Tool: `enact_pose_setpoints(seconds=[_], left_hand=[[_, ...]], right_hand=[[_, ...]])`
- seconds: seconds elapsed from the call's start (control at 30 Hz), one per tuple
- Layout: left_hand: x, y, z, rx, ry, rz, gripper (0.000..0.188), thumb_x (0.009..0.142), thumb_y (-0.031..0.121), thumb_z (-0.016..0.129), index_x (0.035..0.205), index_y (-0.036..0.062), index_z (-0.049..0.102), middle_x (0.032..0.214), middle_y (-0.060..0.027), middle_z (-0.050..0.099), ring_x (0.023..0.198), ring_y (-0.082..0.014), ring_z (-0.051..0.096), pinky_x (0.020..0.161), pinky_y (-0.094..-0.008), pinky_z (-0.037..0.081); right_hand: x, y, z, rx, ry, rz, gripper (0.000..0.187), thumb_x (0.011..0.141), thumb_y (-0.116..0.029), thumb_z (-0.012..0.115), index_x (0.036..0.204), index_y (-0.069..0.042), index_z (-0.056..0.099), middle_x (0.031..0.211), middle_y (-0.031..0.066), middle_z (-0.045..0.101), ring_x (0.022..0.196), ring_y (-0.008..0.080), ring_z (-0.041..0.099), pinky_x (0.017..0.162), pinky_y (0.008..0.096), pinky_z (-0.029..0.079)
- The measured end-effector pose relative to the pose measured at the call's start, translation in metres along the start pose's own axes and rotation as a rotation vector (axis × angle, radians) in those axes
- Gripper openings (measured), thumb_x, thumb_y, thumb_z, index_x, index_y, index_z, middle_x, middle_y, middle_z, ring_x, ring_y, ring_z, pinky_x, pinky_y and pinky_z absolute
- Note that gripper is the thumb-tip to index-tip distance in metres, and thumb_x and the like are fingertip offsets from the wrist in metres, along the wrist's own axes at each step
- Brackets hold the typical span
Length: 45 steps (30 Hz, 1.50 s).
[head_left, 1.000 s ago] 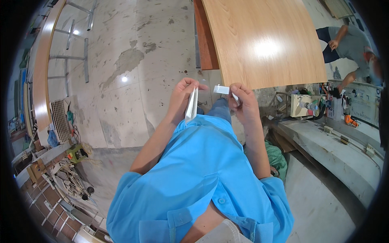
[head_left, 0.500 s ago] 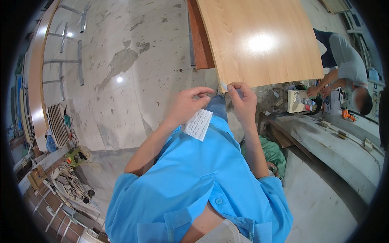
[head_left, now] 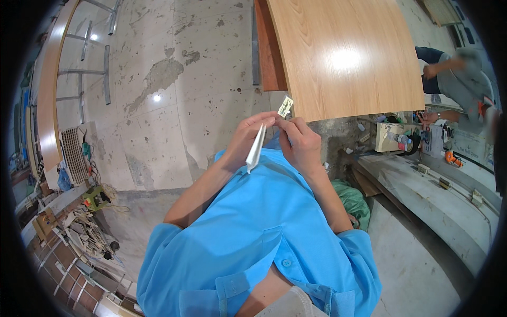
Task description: The person picks up a large wooden panel, places it on a metal stand, retrieves a small label from a nearby table, and affixes it to the panel. They repeat this process with another panel, handling labels and positioning the boards for labeling.
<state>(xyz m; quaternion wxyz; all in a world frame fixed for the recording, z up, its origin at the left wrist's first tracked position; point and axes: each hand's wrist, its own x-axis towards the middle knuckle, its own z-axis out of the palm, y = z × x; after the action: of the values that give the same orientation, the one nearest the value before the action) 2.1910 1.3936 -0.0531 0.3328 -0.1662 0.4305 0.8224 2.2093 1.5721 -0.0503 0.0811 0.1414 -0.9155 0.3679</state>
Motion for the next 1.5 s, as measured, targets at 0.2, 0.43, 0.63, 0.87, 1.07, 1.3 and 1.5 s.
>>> enact_pose_setpoints(seconds=[0.2,0.43,0.63,0.87,1.07,1.3,1.5], left_hand=[[0.008,0.001,-0.002,0.078,0.097,0.009,0.021,0.096,0.019,0.066,0.108,0.0011,0.064,0.089,-0.0038,0.07,0.064,-0.0065,0.06,0.054,-0.0215,0.048],[0.028,0.006,-0.001,0.221,0.052,0.082,0.017,0.093,0.012,0.068,0.106,0.0016,0.065,0.085,-0.0037,0.069,0.067,-0.0075,0.062,0.057,-0.0228,0.05],[0.035,0.003,0.0,0.288,0.054,0.087,0.017,0.093,0.015,0.071,0.104,0.0008,0.068,0.085,-0.0016,0.068,0.068,-0.0071,0.063,0.057,-0.023,0.049],[0.043,0.0,0.004,0.293,0.086,0.052,0.016,0.095,0.015,0.068,0.102,0.0008,0.07,0.085,-0.0019,0.069,0.068,-0.0067,0.062,0.057,-0.0233,0.049],[0.042,0.007,-0.005,0.404,0.172,0.121,0.013,0.093,0.014,0.068,0.099,0.0025,0.071,0.082,-0.0007,0.068,0.069,-0.0076,0.061,0.06,-0.025,0.048],[0.064,-0.003,0.022,0.263,0.042,0.022,0.011,0.094,0.013,0.069,0.095,0.0015,0.067,0.076,-0.0003,0.065,0.062,-0.0064,0.059,0.055,-0.0221,0.045],[0.119,-0.022,0.097,0.394,-0.063,0.045,0.015,0.093,0.014,0.071,0.096,-0.0008,0.068,0.079,-0.0026,0.067,0.066,-0.0064,0.061,0.059,-0.0222,0.048]], right_hand=[[0.017,0.023,-0.011,0.404,0.108,0.398,0.016,0.09,-0.014,0.07,0.1,-0.003,0.07,0.083,0.0046,0.068,0.065,0.0115,0.062,0.057,0.0321,0.05],[0.034,0.053,-0.028,0.934,-0.197,0.744,0.017,0.092,-0.019,0.071,0.097,-0.003,0.069,0.069,-0.0032,0.058,0.056,0.0018,0.046,0.049,0.0201,0.034],[0.028,0.045,-0.025,0.689,-0.048,0.595,0.016,0.087,-0.015,0.073,0.09,0.0,0.07,0.077,0.0018,0.065,0.069,0.0099,0.058,0.062,0.0269,0.045],[0.028,0.031,-0.033,0.421,0.013,0.412,0.015,0.086,-0.013,0.073,0.091,0.0,0.071,0.085,0.0114,0.07,0.076,0.0179,0.065,0.067,0.0311,0.049],[0.036,0.033,-0.023,0.489,0.016,0.459,0.017,0.087,-0.016,0.072,0.094,0.0,0.072,0.086,0.012,0.071,0.081,0.0187,0.067,0.072,0.0312,0.05],[0.016,0.063,-0.031,0.653,0.189,0.56,0.016,0.088,-0.017,0.075,0.09,-0.001,0.073,0.076,0.0,0.067,0.07,0.007,0.057,0.061,0.0251,0.046],[0.01,0.114,-0.08,0.416,0.419,0.656,0.014,0.088,-0.016,0.075,0.088,-0.002,0.072,0.071,-0.0032,0.063,0.062,0.0028,0.053,0.054,0.0218,0.04]])
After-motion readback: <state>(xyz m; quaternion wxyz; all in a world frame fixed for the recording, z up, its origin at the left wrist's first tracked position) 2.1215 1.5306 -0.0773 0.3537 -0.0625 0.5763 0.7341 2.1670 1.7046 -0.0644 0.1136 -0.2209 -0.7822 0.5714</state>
